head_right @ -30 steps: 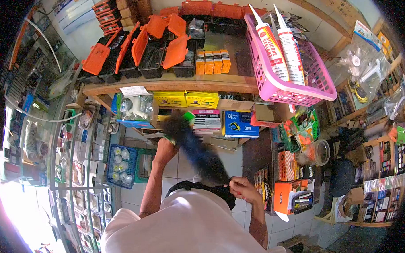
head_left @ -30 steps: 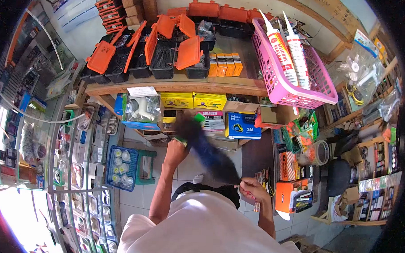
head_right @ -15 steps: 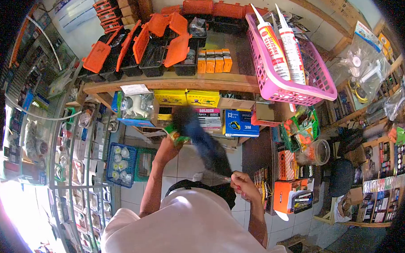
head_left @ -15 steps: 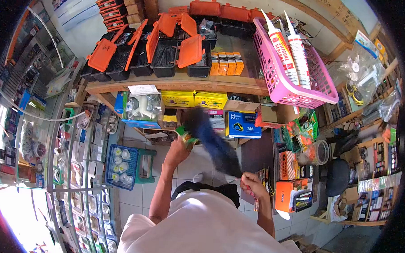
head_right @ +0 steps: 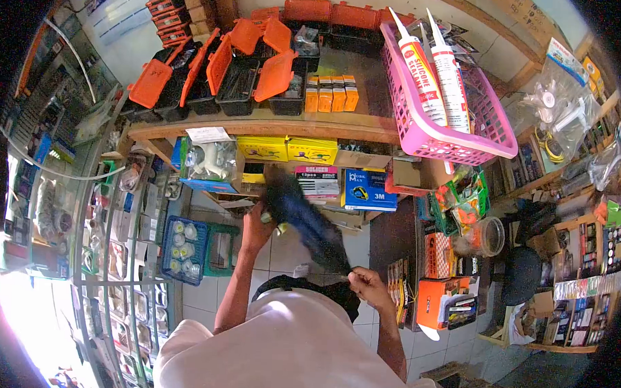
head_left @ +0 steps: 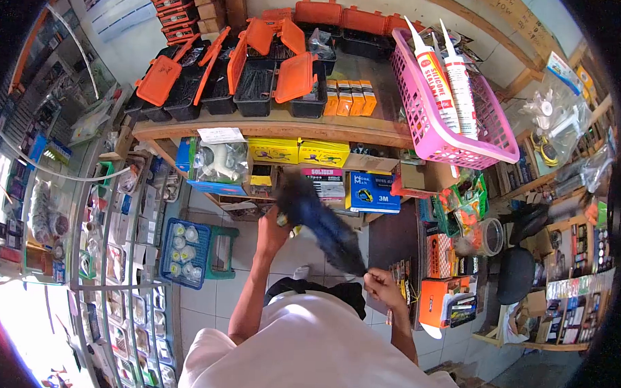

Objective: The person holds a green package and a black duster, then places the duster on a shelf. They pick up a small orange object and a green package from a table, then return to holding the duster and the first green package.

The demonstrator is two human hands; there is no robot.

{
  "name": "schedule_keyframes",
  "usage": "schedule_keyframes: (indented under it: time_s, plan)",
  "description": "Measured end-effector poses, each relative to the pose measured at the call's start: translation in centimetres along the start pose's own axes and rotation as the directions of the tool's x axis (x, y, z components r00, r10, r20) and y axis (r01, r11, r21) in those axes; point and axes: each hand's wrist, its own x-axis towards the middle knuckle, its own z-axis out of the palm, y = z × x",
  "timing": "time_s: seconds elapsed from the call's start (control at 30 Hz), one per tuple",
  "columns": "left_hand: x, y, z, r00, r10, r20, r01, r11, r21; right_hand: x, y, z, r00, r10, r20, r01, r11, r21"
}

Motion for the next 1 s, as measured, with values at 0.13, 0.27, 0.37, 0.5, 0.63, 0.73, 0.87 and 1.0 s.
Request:
schedule_keyframes:
  time_s: [0.13, 0.27, 0.37, 0.5, 0.63, 0.73, 0.87, 1.0]
  plan:
    - [0.0, -0.2, 0.2, 0.99, 0.135, -0.052, -0.125, 0.979, 0.163, -0.1, 0.4, -0.4, 0.999, 0.019, 0.047, -0.018, 1.0, -0.021]
    - [-0.5, -0.2, 0.2, 0.995, 0.002, -0.095, 0.021, 0.971, 0.237, -0.1, 0.3, -0.2, 0.996, 0.059, -0.073, -0.055, 0.997, 0.052]
    - [-0.4, -1.7, 0.6, 0.99, 0.101, -0.1, -0.071, 0.959, 0.274, -0.8, -0.7, -0.4, 0.99, 0.129, 0.058, -0.133, 0.988, 0.074]
    - [-0.7, 0.1, 0.6, 0.989, 0.082, -0.123, -0.043, 0.956, 0.29, -0.6, 0.2, -0.7, 0.997, 0.065, 0.045, -0.068, 0.995, 0.073]
    - [-0.6, -1.2, 0.6, 0.988, 0.103, -0.112, -0.083, 0.982, 0.172, -0.8, -0.6, -0.8, 0.992, 0.114, 0.061, -0.119, 0.99, 0.08]
    - [-0.3, -1.7, 0.8, 0.986, 0.128, -0.105, -0.117, 0.988, 0.103, -0.7, 0.1, -1.0, 0.992, 0.08, 0.096, -0.087, 0.993, 0.073]
    - [-0.7, 0.6, 0.7, 0.987, -0.066, -0.149, 0.08, 0.993, 0.09, -1.0, -1.5, -0.3, 0.996, 0.078, 0.029, -0.082, 0.985, 0.151]
    - [-0.9, -5.8, 1.7, 0.924, 0.321, -0.205, -0.333, 0.943, -0.024, -0.9, -0.9, -0.8, 0.989, 0.041, 0.143, -0.048, 0.998, 0.05]
